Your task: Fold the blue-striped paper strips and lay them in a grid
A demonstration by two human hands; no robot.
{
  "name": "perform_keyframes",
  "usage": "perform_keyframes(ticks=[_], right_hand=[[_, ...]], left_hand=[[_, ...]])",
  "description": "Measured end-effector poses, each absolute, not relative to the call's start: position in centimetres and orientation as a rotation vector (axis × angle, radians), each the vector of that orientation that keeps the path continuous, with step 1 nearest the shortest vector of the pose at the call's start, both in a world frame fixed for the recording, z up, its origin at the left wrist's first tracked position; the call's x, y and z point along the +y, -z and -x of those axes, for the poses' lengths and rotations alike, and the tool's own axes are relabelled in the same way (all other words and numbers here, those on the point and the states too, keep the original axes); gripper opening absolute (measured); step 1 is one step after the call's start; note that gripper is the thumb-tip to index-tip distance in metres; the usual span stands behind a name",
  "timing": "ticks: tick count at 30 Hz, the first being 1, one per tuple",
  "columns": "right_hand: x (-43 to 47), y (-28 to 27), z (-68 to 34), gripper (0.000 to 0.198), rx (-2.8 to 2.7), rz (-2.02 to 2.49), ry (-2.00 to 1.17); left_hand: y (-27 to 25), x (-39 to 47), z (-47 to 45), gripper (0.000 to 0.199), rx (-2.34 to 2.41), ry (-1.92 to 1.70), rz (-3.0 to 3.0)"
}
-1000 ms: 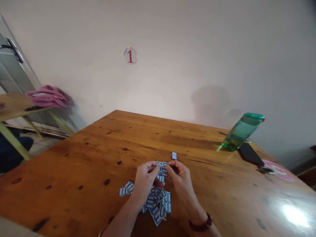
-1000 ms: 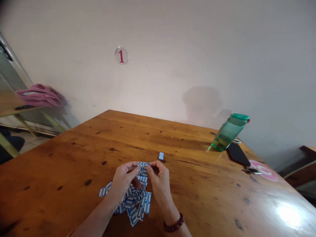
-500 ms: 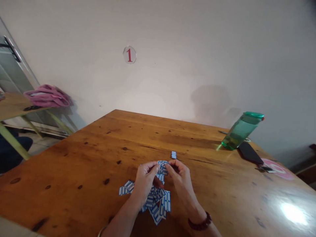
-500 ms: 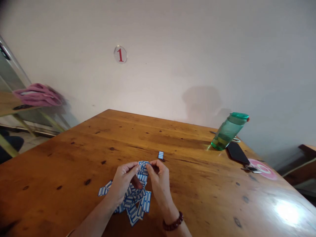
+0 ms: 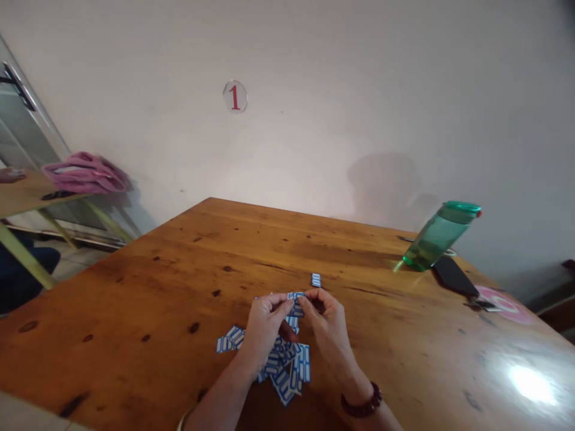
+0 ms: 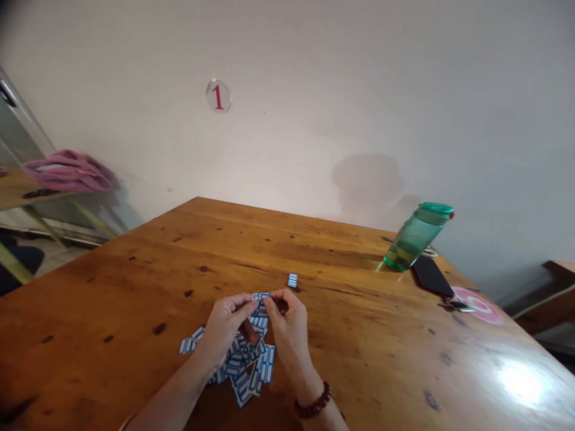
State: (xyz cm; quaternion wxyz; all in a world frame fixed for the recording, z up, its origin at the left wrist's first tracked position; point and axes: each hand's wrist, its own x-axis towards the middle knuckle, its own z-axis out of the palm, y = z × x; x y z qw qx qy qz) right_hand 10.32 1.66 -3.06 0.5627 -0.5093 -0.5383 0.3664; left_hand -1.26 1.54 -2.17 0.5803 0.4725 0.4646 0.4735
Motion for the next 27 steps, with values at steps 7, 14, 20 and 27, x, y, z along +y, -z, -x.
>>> perform_keyframes(ticks=[7, 14, 20, 27], right_hand=[[1.6, 3.3, -10.4, 0.020, -1.318, 1.217, -0.806], [1.6, 3.5, -10.1, 0.019, -1.327, 1.228, -0.786], [1.8, 3.1, -10.9, 0.020, -1.372, 1.226, -0.717], [2.3, 4.0, -11.5, 0.018, -1.604, 1.372, -0.498]], left_hand=[[2.4, 1.6, 1.3, 0.023, 1.084, -1.082, -1.135], [2.3, 1.7, 1.2, 0.021, 1.041, -1.078, -1.127], [1.9, 2.1, 2.5, 0.016, 1.114, -1.259, -0.913], [0.5, 3.2, 4.4, 0.021, 1.023, -1.600, -0.595]])
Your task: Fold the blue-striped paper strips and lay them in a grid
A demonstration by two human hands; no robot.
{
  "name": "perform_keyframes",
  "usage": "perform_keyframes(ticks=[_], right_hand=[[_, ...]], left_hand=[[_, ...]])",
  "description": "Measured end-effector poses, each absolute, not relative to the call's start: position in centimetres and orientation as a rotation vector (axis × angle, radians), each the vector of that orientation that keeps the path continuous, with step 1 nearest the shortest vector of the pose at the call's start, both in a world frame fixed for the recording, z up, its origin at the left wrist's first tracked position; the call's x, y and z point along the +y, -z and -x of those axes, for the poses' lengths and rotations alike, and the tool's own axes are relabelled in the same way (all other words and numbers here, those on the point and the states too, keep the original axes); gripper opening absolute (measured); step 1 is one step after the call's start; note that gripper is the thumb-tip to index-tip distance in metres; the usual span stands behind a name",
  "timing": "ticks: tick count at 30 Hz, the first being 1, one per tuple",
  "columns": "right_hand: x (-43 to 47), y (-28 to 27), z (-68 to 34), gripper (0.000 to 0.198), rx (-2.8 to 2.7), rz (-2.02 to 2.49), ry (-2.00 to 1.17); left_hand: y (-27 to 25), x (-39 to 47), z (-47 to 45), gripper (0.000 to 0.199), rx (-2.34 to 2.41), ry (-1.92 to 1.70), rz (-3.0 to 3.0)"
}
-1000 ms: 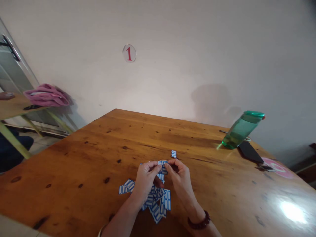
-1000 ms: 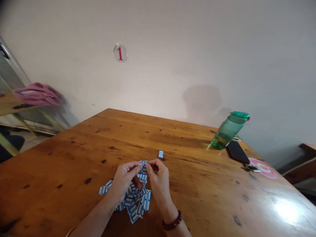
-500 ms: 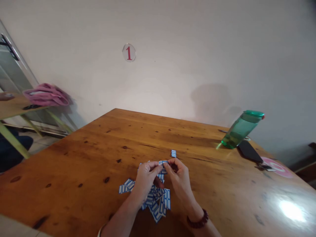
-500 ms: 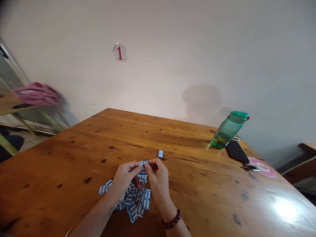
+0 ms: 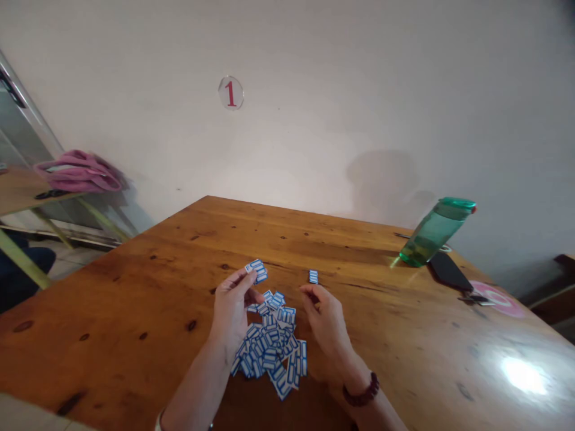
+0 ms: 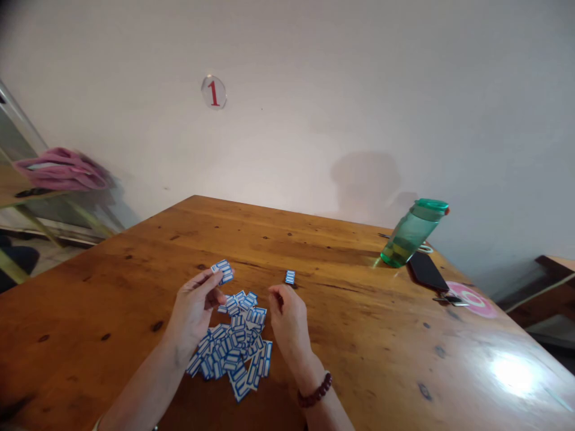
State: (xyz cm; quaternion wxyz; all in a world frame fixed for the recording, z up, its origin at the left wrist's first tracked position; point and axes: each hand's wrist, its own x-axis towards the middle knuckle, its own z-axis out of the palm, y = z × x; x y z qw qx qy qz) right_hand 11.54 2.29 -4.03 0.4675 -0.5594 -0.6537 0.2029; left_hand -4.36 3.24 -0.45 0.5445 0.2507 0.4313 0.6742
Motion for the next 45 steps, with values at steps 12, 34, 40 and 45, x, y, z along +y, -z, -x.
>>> perform_keyframes(ticks=[12, 34, 40, 45], right_hand=[[1.1, 3.7, -10.9, 0.039, -2.261, 1.684, -0.325], [5.4, 2.4, -7.7, 0.022, -2.323, 1.489, -0.353], [8.0, 1.9, -6.1, 0.016, -2.502, 1.514, -0.412], [8.5, 1.8, -6.1, 0.011, -2.477, 1.481, -0.521]], left_hand=[[1.3, 3.8, 6.0, 0.021, 0.998, -1.754, -0.415], [1.6, 3.7, 5.7, 0.023, 1.027, -1.696, -0.442], [1.7, 3.7, 5.5, 0.024, 1.017, -1.683, -0.431], [1.6, 3.7, 5.5, 0.025, 1.003, -1.669, -0.432]])
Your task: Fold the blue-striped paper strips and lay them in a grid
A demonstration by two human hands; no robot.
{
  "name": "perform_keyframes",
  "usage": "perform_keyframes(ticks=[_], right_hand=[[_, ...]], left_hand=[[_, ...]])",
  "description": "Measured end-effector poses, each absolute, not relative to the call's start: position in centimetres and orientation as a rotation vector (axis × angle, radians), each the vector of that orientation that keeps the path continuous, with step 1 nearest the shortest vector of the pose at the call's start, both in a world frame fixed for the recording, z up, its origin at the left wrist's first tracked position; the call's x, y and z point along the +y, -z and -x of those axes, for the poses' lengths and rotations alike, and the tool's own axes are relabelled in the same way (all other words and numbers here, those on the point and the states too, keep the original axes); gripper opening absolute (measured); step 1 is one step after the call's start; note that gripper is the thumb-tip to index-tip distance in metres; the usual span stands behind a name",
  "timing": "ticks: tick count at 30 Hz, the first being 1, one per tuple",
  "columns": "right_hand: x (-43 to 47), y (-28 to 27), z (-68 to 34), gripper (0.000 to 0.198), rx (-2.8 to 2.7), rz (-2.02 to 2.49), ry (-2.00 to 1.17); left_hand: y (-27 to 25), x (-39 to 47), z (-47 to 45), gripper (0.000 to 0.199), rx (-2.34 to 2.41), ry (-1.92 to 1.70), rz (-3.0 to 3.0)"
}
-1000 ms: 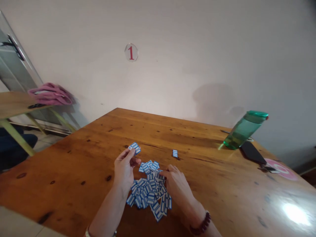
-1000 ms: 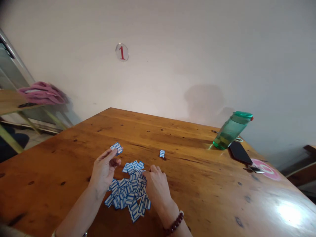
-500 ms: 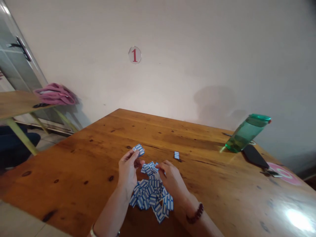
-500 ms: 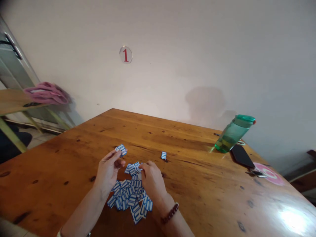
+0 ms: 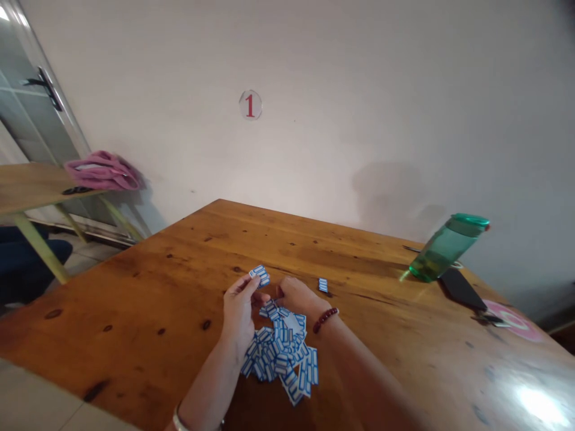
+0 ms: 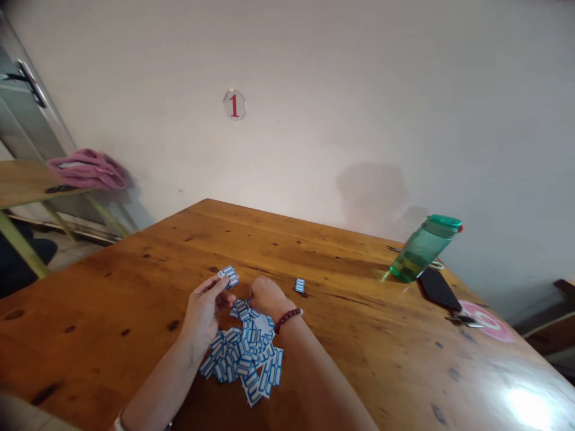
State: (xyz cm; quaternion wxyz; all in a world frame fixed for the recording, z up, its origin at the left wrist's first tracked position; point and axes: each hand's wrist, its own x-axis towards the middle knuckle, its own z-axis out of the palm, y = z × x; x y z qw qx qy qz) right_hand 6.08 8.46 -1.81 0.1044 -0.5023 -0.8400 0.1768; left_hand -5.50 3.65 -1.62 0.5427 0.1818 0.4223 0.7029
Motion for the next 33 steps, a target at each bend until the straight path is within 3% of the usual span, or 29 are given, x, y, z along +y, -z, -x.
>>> perform_keyframes(ticks=[5, 12, 22, 33], right_hand=[[8.6, 2.0, -7.0, 0.015, -2.278, 1.417, -0.640], [9.2, 2.4, -8.4, 0.005, -1.883, 1.288, -0.909], [7.3, 1.6, -8.8, 0.007, -1.700, 1.106, -1.104], [3.6, 2.2, -9.6, 0.016, -1.272, 1.143, -1.281]], left_hand=[[1.8, 3.7, 5.6, 0.025, 1.005, -1.670, -0.456], [1.6, 3.6, 5.5, 0.024, 1.025, -1.612, -0.517], [2.4, 3.4, 4.9, 0.021, 1.108, -1.111, -0.861], [3.2, 3.6, 4.4, 0.022, 1.092, -1.172, -0.798]])
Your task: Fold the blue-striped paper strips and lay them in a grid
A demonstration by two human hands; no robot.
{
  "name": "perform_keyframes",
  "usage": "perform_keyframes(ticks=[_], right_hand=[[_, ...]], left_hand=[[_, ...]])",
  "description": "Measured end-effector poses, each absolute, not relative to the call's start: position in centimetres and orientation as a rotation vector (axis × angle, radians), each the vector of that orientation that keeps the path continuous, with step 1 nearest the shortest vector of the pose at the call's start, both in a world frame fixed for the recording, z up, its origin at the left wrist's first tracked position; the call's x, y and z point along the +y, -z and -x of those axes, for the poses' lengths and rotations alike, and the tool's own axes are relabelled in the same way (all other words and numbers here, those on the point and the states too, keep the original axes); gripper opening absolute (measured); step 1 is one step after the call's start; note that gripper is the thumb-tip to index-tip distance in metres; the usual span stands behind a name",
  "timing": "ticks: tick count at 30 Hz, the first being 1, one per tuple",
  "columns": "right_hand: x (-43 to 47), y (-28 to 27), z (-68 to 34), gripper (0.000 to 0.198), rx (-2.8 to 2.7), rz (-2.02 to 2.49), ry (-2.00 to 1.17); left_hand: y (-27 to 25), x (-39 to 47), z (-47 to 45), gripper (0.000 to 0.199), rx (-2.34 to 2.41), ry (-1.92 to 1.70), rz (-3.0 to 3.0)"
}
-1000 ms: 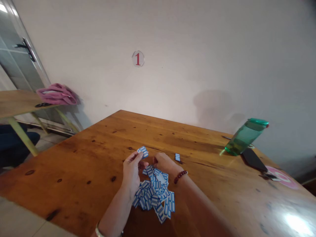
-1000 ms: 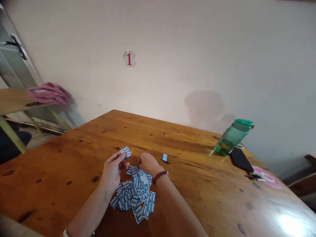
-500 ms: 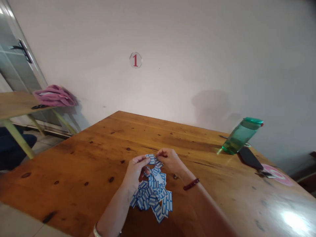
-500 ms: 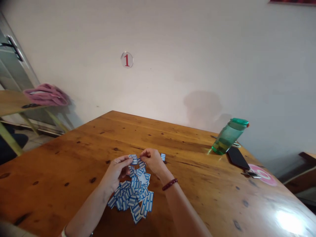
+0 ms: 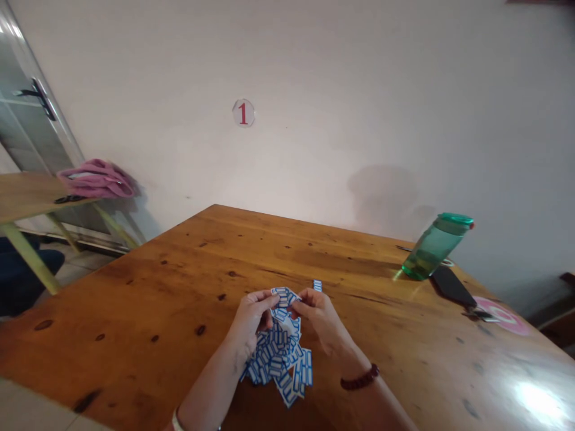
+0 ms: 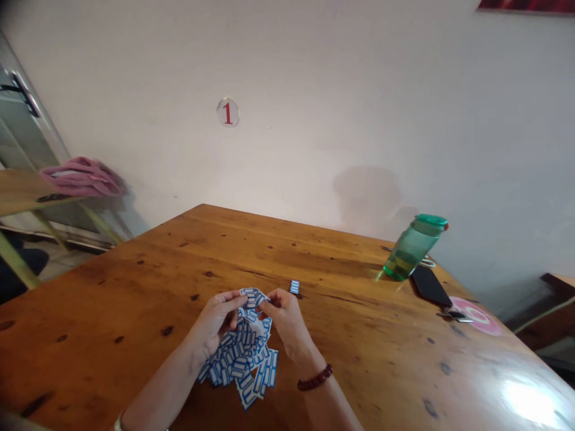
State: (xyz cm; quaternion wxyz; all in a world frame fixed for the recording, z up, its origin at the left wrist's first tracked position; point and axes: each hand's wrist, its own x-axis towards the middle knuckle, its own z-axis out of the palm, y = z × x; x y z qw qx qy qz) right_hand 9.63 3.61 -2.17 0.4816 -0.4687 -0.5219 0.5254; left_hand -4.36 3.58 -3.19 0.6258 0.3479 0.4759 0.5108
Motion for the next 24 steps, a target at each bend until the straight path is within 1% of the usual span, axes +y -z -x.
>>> perform_keyframes(ticks=[5, 8, 12, 16, 19, 21, 24], right_hand=[[2.2, 1.4, -11.2, 0.017, -1.253, 1.144, -1.077], [1.9, 1.7, -11.9, 0.017, -1.344, 1.149, -0.979], [1.9, 2.8, -11.7, 0.021, -1.566, 1.220, -0.926], [2.4, 3.5, -11.6, 0.020, -1.748, 1.415, -0.659], [2.5, 3.6, -11.8, 0.018, -1.814, 1.480, -0.478], [2.5, 3.5, -11.9, 0.017, -1.839, 1.480, -0.433], [2.4, 3.3, -11.8, 0.017, -1.799, 1.462, -0.474]], left_hand=[[3.1, 3.4, 3.8, 0.019, 1.121, -1.131, -0.857], [3.1, 3.3, 3.6, 0.018, 1.153, -1.130, -0.920], [2.9, 3.1, 3.3, 0.019, 1.151, -1.099, -1.027], [2.8, 2.9, 3.1, 0.019, 1.169, -1.041, -1.104], [2.8, 2.8, 3.0, 0.019, 1.196, -1.006, -1.164], [2.8, 2.8, 2.9, 0.020, 1.212, -0.984, -1.196], [2.9, 2.8, 2.6, 0.019, 1.234, -0.952, -1.217]])
